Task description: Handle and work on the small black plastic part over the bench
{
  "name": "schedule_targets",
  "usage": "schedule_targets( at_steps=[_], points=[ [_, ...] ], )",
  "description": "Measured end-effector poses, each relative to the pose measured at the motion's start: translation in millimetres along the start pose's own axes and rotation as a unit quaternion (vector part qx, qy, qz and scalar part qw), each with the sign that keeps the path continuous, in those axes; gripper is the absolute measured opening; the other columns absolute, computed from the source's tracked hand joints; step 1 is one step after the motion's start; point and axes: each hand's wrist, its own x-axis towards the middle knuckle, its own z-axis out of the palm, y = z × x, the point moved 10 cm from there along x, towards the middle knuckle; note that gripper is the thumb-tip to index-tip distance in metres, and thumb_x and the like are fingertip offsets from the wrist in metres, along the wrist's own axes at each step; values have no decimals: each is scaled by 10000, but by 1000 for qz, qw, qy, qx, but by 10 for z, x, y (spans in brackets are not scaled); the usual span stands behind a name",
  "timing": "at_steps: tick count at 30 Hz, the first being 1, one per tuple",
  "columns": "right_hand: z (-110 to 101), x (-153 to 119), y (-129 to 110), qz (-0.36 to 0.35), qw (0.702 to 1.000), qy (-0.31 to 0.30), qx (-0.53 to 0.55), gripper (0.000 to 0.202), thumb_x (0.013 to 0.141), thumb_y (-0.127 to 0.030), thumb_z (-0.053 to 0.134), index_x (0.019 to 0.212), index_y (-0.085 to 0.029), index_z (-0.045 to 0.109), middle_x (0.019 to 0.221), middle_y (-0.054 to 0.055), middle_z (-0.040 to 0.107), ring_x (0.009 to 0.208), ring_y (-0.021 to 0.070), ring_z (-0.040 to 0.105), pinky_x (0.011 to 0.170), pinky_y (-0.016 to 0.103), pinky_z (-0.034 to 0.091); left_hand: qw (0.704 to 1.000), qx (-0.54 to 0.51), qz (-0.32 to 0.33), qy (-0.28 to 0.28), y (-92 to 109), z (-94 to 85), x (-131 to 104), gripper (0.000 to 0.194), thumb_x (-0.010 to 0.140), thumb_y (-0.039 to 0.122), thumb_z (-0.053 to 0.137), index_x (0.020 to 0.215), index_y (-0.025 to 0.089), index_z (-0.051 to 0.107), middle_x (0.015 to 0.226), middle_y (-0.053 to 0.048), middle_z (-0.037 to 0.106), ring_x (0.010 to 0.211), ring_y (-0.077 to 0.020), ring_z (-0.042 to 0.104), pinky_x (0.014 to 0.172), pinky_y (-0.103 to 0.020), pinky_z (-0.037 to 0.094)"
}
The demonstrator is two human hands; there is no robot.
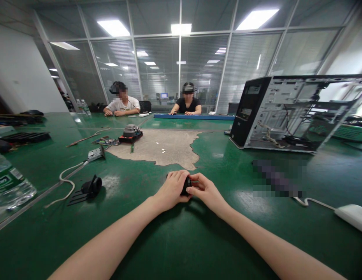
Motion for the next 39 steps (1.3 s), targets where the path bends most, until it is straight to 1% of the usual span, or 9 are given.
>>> schedule_targets(
  at_steps=[5, 10, 16, 19, 24, 29, 32, 35, 39],
  points=[
    [0, -21, -40, -7, 1000, 3, -18, 254, 655, -239, 630, 857, -193, 483, 865, 5, 565, 801, 141, 563, 749, 300, 463, 1000, -1, -4, 0, -4, -15, -4, 567, 606, 183, 622, 1093, 200, 333, 1097, -66, 477, 1009, -232, 447, 855, -376, 323],
    [10, -11, -33, -2, 1000, 3, -3, 183, 718, -307, 565, 836, -192, 485, 824, 3, 559, 715, 126, 558, 660, 284, 475, 1000, 5, -3, 3, -3, -24, -5, 569, 604, 216, 646, 1086, 196, 344, 1073, -60, 495, 996, -233, 457, 854, -371, 324],
    [-32, 2, 44, 15, 999, 21, -24, 268, 716, -334, 564, 927, -190, 482, 899, 34, 564, 771, 148, 561, 677, 300, 476, 1000, 16, 1, -3, -5, -11, -1, 563, 612, 215, 639, 1088, 196, 339, 1074, -64, 490, 1001, -233, 455, 847, -370, 332],
    [-2, -14, 46, 18, 999, -2, -48, 236, 735, -322, 543, 921, -188, 491, 889, 32, 568, 759, 142, 561, 706, 309, 469, 1000, 20, 2, -7, 1, -11, -4, 571, 611, 206, 636, 1095, 189, 335, 1095, -74, 481, 1013, -235, 450, 849, -371, 333],
    [58, -67, -93, -25, 999, -29, -27, 275, 704, -250, 593, 937, -216, 452, 963, 16, 526, 887, 143, 532, 763, 290, 461, 1000, 17, -3, -11, 0, -16, -3, 567, 601, 176, 624, 1091, 191, 339, 1097, -70, 482, 1006, -233, 455, 847, -373, 337],
    [49, -52, -78, -21, 1000, -15, -8, 175, 755, -302, 531, 883, -212, 454, 867, 0, 526, 777, 122, 545, 686, 275, 473, 1000, 15, 2, -3, 11, -22, -2, 548, 609, 188, 621, 1083, 193, 344, 1083, -66, 490, 1001, -227, 455, 852, -368, 335],
    [28, -24, -27, -11, 1000, 0, -4, 223, 734, -322, 553, 898, -207, 454, 849, 5, 534, 767, 128, 546, 672, 280, 476, 1000, 18, 5, -4, 11, -13, -3, 572, 604, 186, 628, 1095, 184, 334, 1095, -72, 484, 1012, -228, 448, 855, -364, 334],
    [-2, -6, 18, 1, 1000, 14, -13, 290, 720, -337, 566, 949, -198, 454, 910, 31, 540, 801, 141, 549, 687, 292, 479, 1000, 16, 1, -6, 3, -11, -3, 573, 605, 184, 627, 1097, 185, 332, 1088, -74, 487, 1014, -227, 450, 853, -366, 335],
    [12, -15, 17, 11, 999, 2, -36, 269, 739, -328, 540, 959, -190, 467, 912, 37, 551, 783, 139, 553, 714, 304, 471, 1000, 11, -3, -9, 1, -14, 0, 557, 614, 185, 615, 1093, 198, 331, 1087, -69, 487, 1014, -227, 452, 851, -374, 334]
  ],
)
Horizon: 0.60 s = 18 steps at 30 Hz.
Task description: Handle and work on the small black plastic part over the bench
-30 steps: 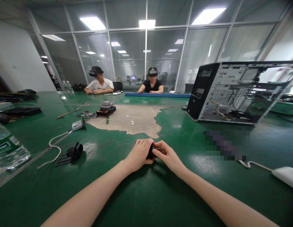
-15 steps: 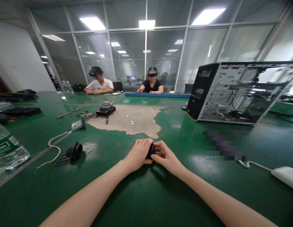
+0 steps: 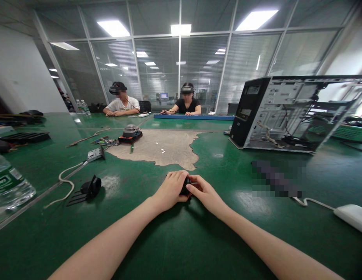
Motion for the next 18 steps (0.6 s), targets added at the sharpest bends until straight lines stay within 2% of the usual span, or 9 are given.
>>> schedule_targets(
  at_steps=[7, 12, 18],
  points=[
    [40, -58, -138, -40, 999, -15, 15, 210, 727, -294, 561, 894, -218, 459, 900, 3, 526, 832, 132, 538, 710, 271, 473, 1000, 11, 3, -2, 8, -5, -8, 564, 608, 173, 617, 1093, 197, 329, 1083, -64, 483, 1004, -224, 453, 845, -368, 338],
    [13, -20, -58, -21, 999, 4, 28, 195, 742, -333, 538, 872, -208, 462, 837, -2, 527, 727, 113, 538, 652, 267, 475, 1000, 16, 2, 2, 10, -3, -5, 554, 612, 186, 623, 1087, 185, 337, 1084, -71, 485, 1007, -226, 453, 849, -364, 337],
    [-25, 16, -1, 4, 1000, 21, 22, 312, 715, -340, 564, 966, -189, 460, 960, 47, 531, 801, 141, 543, 691, 296, 473, 1000, 19, 2, 1, 6, 3, -1, 578, 603, 181, 631, 1095, 182, 329, 1094, -71, 483, 1010, -226, 449, 856, -362, 334]
  ],
)
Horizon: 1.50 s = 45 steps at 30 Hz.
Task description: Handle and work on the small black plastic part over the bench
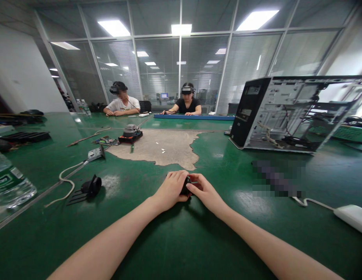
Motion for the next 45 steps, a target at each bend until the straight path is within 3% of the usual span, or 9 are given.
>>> schedule_targets(
  at_steps=[6, 13, 20, 27, 31, 38, 45],
  points=[
    [71, -55, -107, -30, 999, -41, -10, 232, 710, -295, 583, 893, -206, 471, 896, 9, 531, 832, 133, 532, 724, 277, 469, 1000, -7, -5, -4, -6, -2, -4, 550, 606, 165, 614, 1078, 198, 334, 1079, -64, 484, 998, -228, 456, 843, -371, 337],
    [60, -35, -65, -19, 999, -23, 15, 196, 742, -339, 542, 860, -208, 455, 810, -9, 531, 716, 109, 539, 650, 261, 477, 1000, -12, -3, 0, -2, -2, -5, 544, 618, 183, 616, 1082, 203, 332, 1078, -68, 483, 1008, -233, 457, 841, -381, 338],
    [31, -5, -6, 1, 1000, -18, -8, 265, 727, -344, 555, 925, -186, 475, 895, 31, 547, 781, 137, 547, 699, 296, 474, 1000, -7, -3, -2, -4, 6, -2, 570, 608, 175, 625, 1093, 197, 326, 1096, -71, 480, 1019, -231, 451, 850, -373, 335],
    [61, -70, -132, -40, 999, -30, -1, 237, 710, -322, 580, 883, -215, 457, 894, 3, 522, 813, 130, 540, 702, 271, 471, 1000, -14, -11, -6, -17, 0, 1, 550, 607, 155, 610, 1082, 201, 335, 1087, -65, 485, 1003, -227, 461, 844, -377, 339],
    [45, -46, -70, -31, 999, -19, 6, 203, 746, -347, 532, 876, -210, 458, 861, 2, 528, 734, 115, 542, 653, 265, 475, 1000, -18, -9, -3, -7, -8, 1, 540, 615, 173, 613, 1079, 201, 338, 1081, -65, 490, 1007, -227, 461, 847, -377, 339],
    [11, 0, 15, -8, 1000, -10, -12, 312, 724, -335, 554, 986, -191, 464, 957, 51, 539, 834, 154, 545, 733, 320, 466, 1000, -14, -5, -1, 6, -16, -2, 542, 618, 177, 620, 1080, 197, 338, 1080, -65, 491, 1007, -225, 458, 854, -368, 339],
    [77, -93, -144, -52, 998, -35, -26, 234, 727, -295, 564, 920, -218, 458, 919, 12, 524, 845, 137, 534, 730, 283, 469, 1000, -14, -3, -5, -1, 1, 1, 556, 607, 149, 609, 1086, 194, 330, 1086, -64, 485, 1009, -225, 452, 849, -366, 336]
  ],
)
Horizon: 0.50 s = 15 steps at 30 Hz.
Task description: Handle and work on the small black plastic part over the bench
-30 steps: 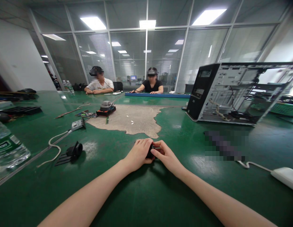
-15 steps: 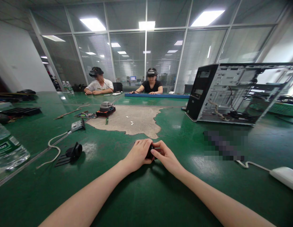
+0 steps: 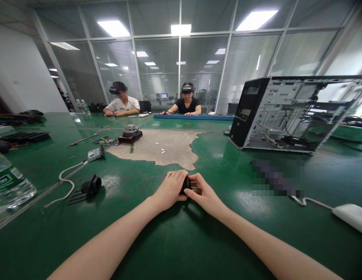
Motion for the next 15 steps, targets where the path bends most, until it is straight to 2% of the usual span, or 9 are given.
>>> schedule_targets(
  at_steps=[5, 10, 15],
  points=[
    [-13, 21, 54, 17, 1000, 11, 16, 185, 757, -324, 519, 887, -211, 450, 855, 4, 521, 765, 123, 541, 680, 278, 476, 1000, -2, -3, 3, 0, -11, 0, 513, 612, 168, 618, 1051, 188, 354, 1074, -63, 489, 999, -225, 458, 841, -355, 340],
    [-60, 68, 135, 41, 999, 30, 15, 294, 717, -321, 563, 955, -193, 446, 938, 43, 523, 821, 149, 544, 719, 315, 471, 1000, 1, -6, 1, -8, 2, -3, 531, 612, 167, 621, 1066, 190, 348, 1080, -63, 487, 1004, -227, 456, 851, -359, 335],
    [-15, 47, 83, 36, 999, -5, 10, 260, 706, -292, 580, 920, -197, 465, 934, 32, 529, 854, 154, 535, 754, 317, 457, 1000, 1, -5, 3, -15, 8, -3, 525, 608, 160, 613, 1060, 197, 347, 1075, -60, 486, 997, -225, 453, 851, -361, 332]
  ],
)
